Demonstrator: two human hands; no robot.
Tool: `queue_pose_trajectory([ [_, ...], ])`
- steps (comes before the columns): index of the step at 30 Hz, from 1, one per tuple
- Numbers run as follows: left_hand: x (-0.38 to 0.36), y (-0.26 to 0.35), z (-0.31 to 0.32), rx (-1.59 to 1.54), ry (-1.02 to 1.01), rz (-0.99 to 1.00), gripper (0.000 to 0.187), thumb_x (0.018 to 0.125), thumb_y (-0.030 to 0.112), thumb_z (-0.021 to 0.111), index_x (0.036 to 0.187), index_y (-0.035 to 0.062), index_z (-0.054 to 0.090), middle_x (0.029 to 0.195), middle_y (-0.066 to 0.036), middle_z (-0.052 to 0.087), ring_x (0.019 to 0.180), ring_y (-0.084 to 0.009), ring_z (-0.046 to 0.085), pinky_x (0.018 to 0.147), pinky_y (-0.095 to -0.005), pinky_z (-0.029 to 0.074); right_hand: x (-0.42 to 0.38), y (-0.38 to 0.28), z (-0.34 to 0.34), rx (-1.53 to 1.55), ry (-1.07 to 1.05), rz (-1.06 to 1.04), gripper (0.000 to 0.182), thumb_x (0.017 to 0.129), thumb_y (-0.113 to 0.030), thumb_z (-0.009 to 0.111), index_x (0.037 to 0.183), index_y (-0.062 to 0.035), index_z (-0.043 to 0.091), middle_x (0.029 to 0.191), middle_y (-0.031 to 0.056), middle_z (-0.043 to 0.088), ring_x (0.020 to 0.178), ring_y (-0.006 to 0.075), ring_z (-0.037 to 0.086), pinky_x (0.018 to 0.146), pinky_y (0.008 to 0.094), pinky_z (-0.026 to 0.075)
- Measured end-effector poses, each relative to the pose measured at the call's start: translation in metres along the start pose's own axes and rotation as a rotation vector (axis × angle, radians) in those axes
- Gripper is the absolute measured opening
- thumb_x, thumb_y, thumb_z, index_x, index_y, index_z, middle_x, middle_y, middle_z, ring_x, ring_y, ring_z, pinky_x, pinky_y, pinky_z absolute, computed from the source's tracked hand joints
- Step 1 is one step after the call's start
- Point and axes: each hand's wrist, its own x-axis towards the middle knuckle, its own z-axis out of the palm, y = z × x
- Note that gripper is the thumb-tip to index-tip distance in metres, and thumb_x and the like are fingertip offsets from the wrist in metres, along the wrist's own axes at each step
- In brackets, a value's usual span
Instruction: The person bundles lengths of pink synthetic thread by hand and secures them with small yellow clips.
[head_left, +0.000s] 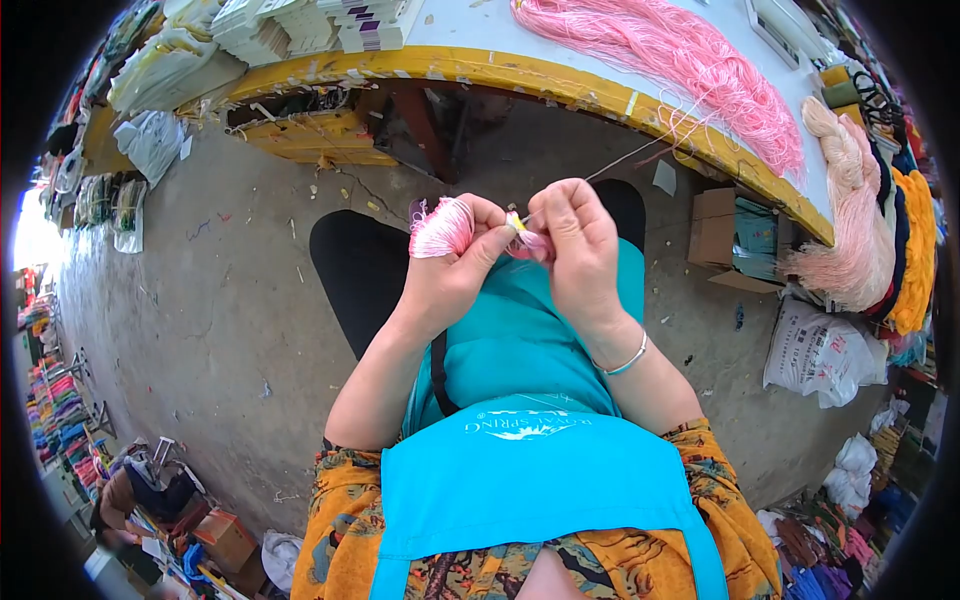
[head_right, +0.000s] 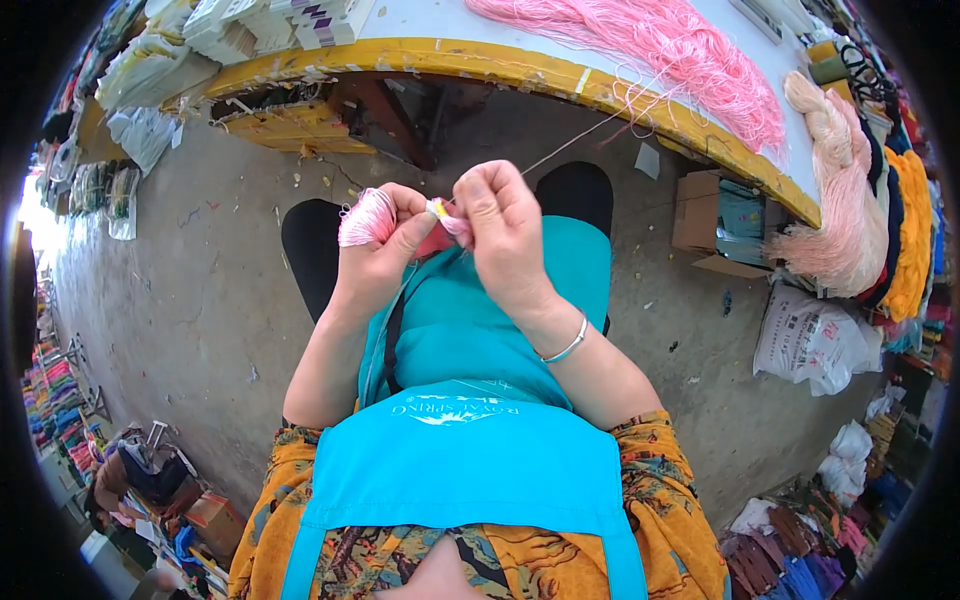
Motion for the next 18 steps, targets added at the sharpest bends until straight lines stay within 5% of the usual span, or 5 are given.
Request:
queue_pose_trajectory([
  [4, 0.0, -0.004, -0.007, -0.058, 0.056, -0.059, 0.01, 0.095, 0.009, 0.06, 0.097, 0.0001, 0.057, 0.082, -0.001, 0.06, 0.072, -0.0041, 0.053, 0.065, -0.0185, 0.044, 0.011, -0.006, -0.014, 0.164, 0.04, 0.047, 0.019, 0.103, -0.022, 0.047, 0.092, -0.0076, 0.051, 0.085, 0.0036, 0.057, 0.06, 0.007, 0.052, 0.048, 0.0184, 0.038],
  [10, -0.001, -0.002, -0.001, -0.192, 0.098, -0.04, 0.01, 0.095, 0.011, 0.061, 0.098, 0.0014, 0.057, 0.081, 0.001, 0.06, 0.069, -0.0029, 0.052, 0.06, -0.0171, 0.042, 0.005, -0.014, -0.013, 0.172, 0.084, 0.252, 0.027, 0.102, -0.022, 0.046, 0.122, -0.0033, 0.046, 0.104, 0.0133, 0.062, 0.062, 0.0102, 0.056, 0.048, 0.021, 0.042],
  [12, -0.001, -0.003, -0.005, -0.208, 0.097, -0.048, 0.011, 0.095, 0.011, 0.061, 0.098, 0.0014, 0.057, 0.081, 0.001, 0.06, 0.069, -0.0026, 0.052, 0.06, -0.0167, 0.042, 0.0, -0.014, -0.009, -0.124, 0.059, 0.075, 0.041, 0.1, -0.021, 0.049, 0.135, -0.0027, 0.038, 0.112, 0.0154, 0.059, 0.068, 0.0102, 0.058, 0.052, 0.0205, 0.044],
  [15, 0.0, -0.003, -0.004, -0.194, 0.13, -0.062, 0.01, 0.095, 0.01, 0.061, 0.098, 0.0015, 0.057, 0.081, 0.001, 0.06, 0.069, -0.0024, 0.053, 0.06, -0.0167, 0.042, -0.005, -0.011, -0.013, -0.632, -0.105, -0.239, 0.057, 0.082, 0.0, 0.067, 0.133, -0.0038, 0.041, 0.117, 0.0103, 0.057, 0.077, 0.0077, 0.058, 0.063, 0.02, 0.049],
  [18, 0.001, 0.001, 0.002, -0.149, 0.163, -0.067, 0.008, 0.095, 0.008, 0.06, 0.098, 0.0014, 0.057, 0.082, 0.0, 0.061, 0.07, -0.0025, 0.053, 0.061, -0.0172, 0.044, -0.002, -0.007, -0.009, -0.883, -0.091, -0.525, 0.037, 0.075, 0.0, 0.074, 0.109, -0.003, 0.059, 0.101, 0.0099, 0.063, 0.071, 0.0144, 0.063, 0.059, 0.0258, 0.051],
])
